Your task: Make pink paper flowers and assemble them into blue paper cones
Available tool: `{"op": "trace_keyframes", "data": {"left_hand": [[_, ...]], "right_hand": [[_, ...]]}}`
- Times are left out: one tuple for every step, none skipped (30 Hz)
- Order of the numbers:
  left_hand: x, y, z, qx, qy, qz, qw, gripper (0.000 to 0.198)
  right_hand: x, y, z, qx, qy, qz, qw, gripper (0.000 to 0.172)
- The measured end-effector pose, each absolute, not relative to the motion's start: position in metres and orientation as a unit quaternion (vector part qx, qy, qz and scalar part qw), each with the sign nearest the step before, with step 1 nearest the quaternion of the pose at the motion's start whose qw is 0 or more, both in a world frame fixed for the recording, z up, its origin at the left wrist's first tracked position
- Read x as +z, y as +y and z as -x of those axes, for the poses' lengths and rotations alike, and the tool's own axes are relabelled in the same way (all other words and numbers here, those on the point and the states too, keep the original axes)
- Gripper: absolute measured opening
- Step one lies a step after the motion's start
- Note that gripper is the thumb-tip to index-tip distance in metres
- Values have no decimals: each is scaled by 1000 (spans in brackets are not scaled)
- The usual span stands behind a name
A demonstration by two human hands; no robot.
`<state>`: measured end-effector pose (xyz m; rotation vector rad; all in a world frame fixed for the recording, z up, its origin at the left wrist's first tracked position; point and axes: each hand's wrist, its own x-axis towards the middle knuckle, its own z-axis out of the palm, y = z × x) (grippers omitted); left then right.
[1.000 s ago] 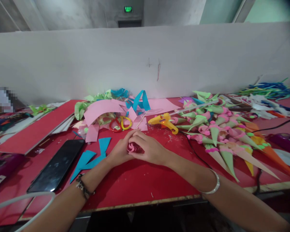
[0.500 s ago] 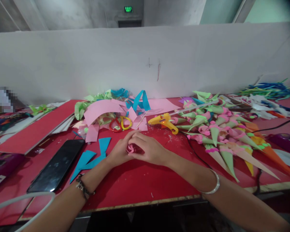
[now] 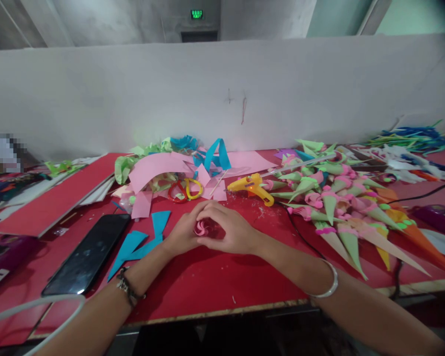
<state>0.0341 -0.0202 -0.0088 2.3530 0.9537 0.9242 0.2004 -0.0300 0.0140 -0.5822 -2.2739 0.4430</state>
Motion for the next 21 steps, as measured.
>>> {"op": "trace_keyframes", "data": {"left_hand": [[-9, -20, -34, 338, 346, -847, 221, 63], [-8, -21, -34, 340, 348, -844, 224, 62], [-7, -21, -35, 342, 350, -842, 229, 61], [-6, -22, -35, 342, 352, -839, 236, 60], [-5, -23, -36, 340, 355, -836, 243, 59], [-3, -23, -37, 336, 360, -834, 250, 58], [-2, -24, -37, 331, 365, -832, 256, 58], [-1, -25, -38, 325, 369, -830, 262, 58], [0, -25, -38, 320, 373, -829, 266, 58], [0, -25, -38, 316, 374, -829, 271, 58], [0, -25, -39, 314, 373, -829, 275, 57], [0, -25, -39, 314, 370, -828, 280, 57], [1, -25, -40, 315, 365, -828, 286, 57], [1, -25, -40, 315, 360, -828, 291, 56], [1, -25, -40, 315, 356, -828, 296, 54], [2, -25, -41, 314, 354, -828, 301, 52], [2, -25, -41, 313, 352, -828, 303, 50], [2, -25, -42, 312, 352, -828, 305, 47], [3, -25, -42, 311, 352, -828, 306, 43], [3, -26, -42, 310, 354, -828, 306, 39], [3, -26, -42, 308, 356, -828, 305, 36]], "right_hand": [[14, -30, -200, 188, -876, 217, 388, 26], [14, -30, -200, 204, -866, 206, 406, 24], [14, -30, -200, 220, -857, 199, 422, 20], [14, -30, -199, 234, -848, 194, 435, 16], [14, -29, -199, 247, -839, 194, 444, 14], [13, -29, -199, 260, -831, 196, 452, 12], [13, -28, -199, 272, -824, 200, 456, 11], [13, -28, -199, 282, -818, 205, 457, 10], [12, -28, -199, 291, -814, 209, 458, 10], [12, -28, -199, 297, -810, 214, 458, 10], [12, -28, -199, 302, -808, 218, 457, 9], [12, -28, -199, 306, -806, 220, 457, 9], [12, -28, -199, 309, -804, 221, 457, 8], [12, -28, -199, 311, -804, 220, 457, 8], [12, -27, -200, 311, -803, 219, 458, 8], [12, -27, -200, 310, -804, 217, 458, 8], [12, -27, -200, 308, -805, 215, 459, 7], [12, -27, -201, 305, -806, 213, 460, 7], [12, -27, -201, 302, -807, 212, 461, 7], [12, -27, -201, 299, -809, 210, 461, 6], [13, -26, -201, 297, -811, 208, 460, 6]]}}
